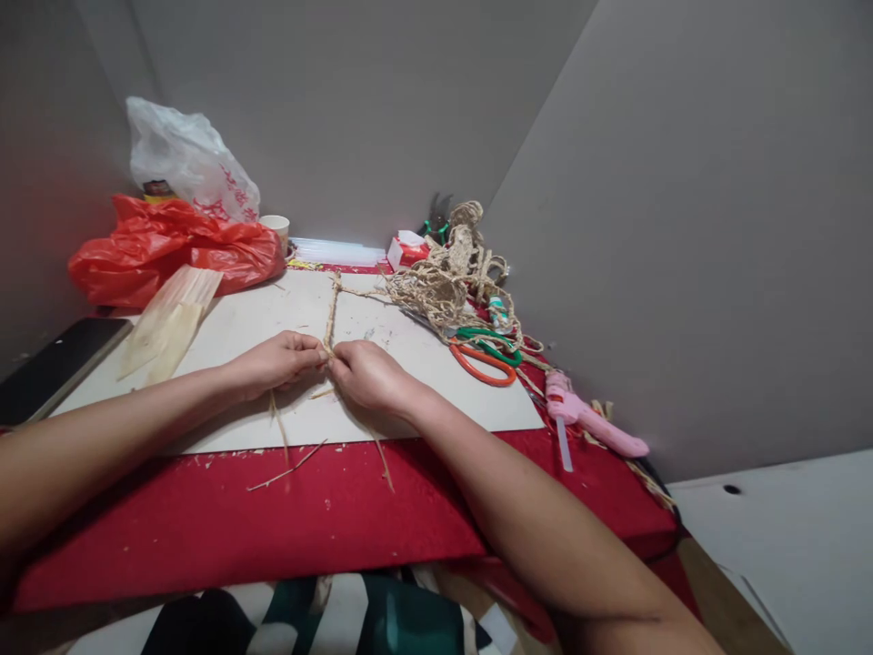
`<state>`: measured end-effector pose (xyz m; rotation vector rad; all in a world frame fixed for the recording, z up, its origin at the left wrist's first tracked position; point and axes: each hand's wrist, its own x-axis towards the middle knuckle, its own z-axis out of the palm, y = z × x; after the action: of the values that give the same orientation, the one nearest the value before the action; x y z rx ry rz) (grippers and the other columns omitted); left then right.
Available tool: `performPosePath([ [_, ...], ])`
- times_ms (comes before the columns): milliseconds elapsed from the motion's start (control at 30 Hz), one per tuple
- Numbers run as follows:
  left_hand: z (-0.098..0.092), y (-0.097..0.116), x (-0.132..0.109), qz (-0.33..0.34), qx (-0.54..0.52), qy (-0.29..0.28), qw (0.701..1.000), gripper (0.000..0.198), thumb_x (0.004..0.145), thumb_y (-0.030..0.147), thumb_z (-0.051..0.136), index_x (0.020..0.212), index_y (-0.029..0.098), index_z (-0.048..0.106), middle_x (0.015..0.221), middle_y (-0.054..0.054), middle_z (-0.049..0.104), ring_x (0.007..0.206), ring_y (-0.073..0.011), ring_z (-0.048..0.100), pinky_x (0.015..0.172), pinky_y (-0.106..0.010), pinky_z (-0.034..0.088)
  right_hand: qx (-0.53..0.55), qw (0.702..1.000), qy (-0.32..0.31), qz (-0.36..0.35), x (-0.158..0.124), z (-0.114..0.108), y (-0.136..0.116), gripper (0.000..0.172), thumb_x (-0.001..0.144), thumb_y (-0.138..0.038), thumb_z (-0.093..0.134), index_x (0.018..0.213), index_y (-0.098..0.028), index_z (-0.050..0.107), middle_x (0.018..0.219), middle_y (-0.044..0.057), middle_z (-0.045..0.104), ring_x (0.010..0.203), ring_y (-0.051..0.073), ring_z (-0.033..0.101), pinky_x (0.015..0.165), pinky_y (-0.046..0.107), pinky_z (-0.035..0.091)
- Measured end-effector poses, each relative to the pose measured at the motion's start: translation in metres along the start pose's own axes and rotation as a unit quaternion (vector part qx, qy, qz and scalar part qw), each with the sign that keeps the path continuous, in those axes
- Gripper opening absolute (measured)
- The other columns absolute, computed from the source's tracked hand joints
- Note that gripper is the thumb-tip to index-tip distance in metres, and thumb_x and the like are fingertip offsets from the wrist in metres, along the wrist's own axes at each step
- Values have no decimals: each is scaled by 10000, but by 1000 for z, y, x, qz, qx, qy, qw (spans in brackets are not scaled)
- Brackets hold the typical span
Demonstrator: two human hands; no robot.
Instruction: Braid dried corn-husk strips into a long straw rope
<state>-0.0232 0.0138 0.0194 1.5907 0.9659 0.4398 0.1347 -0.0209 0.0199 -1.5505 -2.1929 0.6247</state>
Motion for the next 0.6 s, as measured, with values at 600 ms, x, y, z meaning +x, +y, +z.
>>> performPosePath([
  [600, 2, -13, -1, 40, -49, 44, 997, 185, 719, 229, 502, 555, 145, 503, 438, 39, 448, 403, -54, 316, 443, -217, 221, 160, 983, -54, 69, -15, 14, -22, 275, 862, -236, 359, 699, -130, 554, 468, -24, 446, 444, 80, 396, 477, 198, 301],
])
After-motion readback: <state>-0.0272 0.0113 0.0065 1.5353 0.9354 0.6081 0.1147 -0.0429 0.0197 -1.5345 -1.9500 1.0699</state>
